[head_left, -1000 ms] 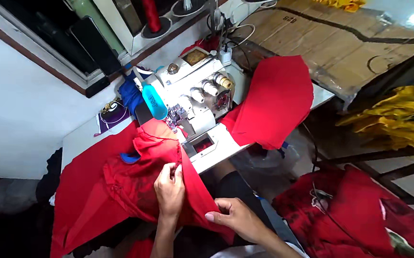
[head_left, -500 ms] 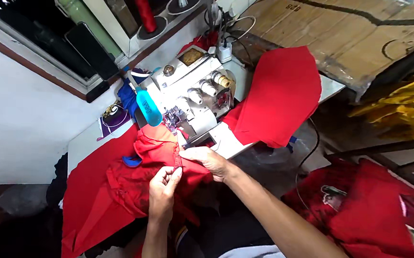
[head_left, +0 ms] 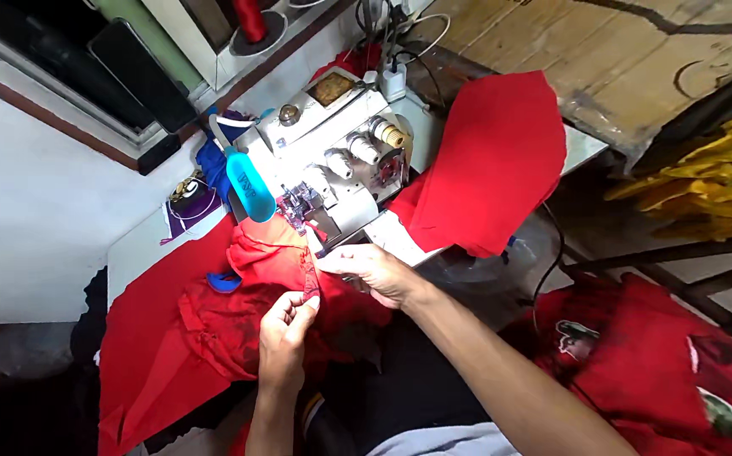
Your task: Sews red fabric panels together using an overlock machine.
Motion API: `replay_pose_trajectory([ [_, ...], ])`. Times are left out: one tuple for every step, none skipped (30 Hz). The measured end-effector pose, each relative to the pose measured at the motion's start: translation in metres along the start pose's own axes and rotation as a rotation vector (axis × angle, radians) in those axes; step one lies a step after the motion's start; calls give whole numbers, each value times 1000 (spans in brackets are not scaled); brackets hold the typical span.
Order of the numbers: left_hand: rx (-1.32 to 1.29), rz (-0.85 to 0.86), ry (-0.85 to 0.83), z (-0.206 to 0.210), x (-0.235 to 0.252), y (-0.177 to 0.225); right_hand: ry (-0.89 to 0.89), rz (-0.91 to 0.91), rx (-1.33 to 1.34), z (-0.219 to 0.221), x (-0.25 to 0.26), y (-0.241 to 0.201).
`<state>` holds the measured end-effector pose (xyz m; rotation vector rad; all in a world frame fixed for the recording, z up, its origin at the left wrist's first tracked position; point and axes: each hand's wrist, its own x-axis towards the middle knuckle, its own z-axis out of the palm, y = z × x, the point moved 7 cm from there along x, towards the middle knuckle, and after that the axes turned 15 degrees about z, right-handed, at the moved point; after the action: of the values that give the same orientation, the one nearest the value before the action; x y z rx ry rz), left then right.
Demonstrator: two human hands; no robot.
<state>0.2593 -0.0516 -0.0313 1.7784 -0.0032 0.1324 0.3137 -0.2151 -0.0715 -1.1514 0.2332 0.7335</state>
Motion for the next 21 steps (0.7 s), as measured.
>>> replay_pose_trajectory([
  [-38,-17,13,1,0,-1,15,0,-41,0,1,-1],
  [-64,-23,19,2,1,0,47,-10,-85,-1,2,-1],
  [-81,-22,27,2,1,0,73,-30,-128,-2,1,0],
  [-90,-18,36,3,1,2,89,-53,-152,-2,0,3],
  [-86,-15,43,3,1,4,94,-70,-162,-2,-1,5],
  [-75,-15,48,4,1,6,86,-79,-171,-2,0,8],
  [-62,-15,48,6,1,7,82,-89,-180,-3,1,9],
  [-51,-16,43,7,1,7,94,-106,-186,-3,2,10],
  [-45,-17,40,8,1,7,123,-129,-211,-5,2,9],
  [-35,-9,42,8,1,7,174,-154,-256,-8,-1,6],
  [-8,9,48,7,1,8,242,-192,-329,-10,-6,3],
  [44,40,53,6,0,11,321,-244,-416,-11,-14,0],
  [125,77,62,5,-1,15,385,-298,-469,-11,-22,0],
  [229,122,72,6,-2,22,418,-328,-484,-11,-28,1],
  [364,181,78,8,-3,30,423,-326,-477,-10,-33,1],
  [517,260,66,13,-5,37,425,-320,-472,-8,-35,1],
  [650,331,33,19,-6,43,423,-313,-477,-6,-35,1],
  [740,368,-11,26,-7,45,417,-298,-486,-4,-34,0],
  [793,388,-49,35,-8,44,398,-283,-484,-3,-34,0],
  [826,403,-95,44,-12,41,370,-260,-476,-2,-36,-1],
  [834,416,-143,53,-17,38,352,-248,-475,-2,-38,-2],
])
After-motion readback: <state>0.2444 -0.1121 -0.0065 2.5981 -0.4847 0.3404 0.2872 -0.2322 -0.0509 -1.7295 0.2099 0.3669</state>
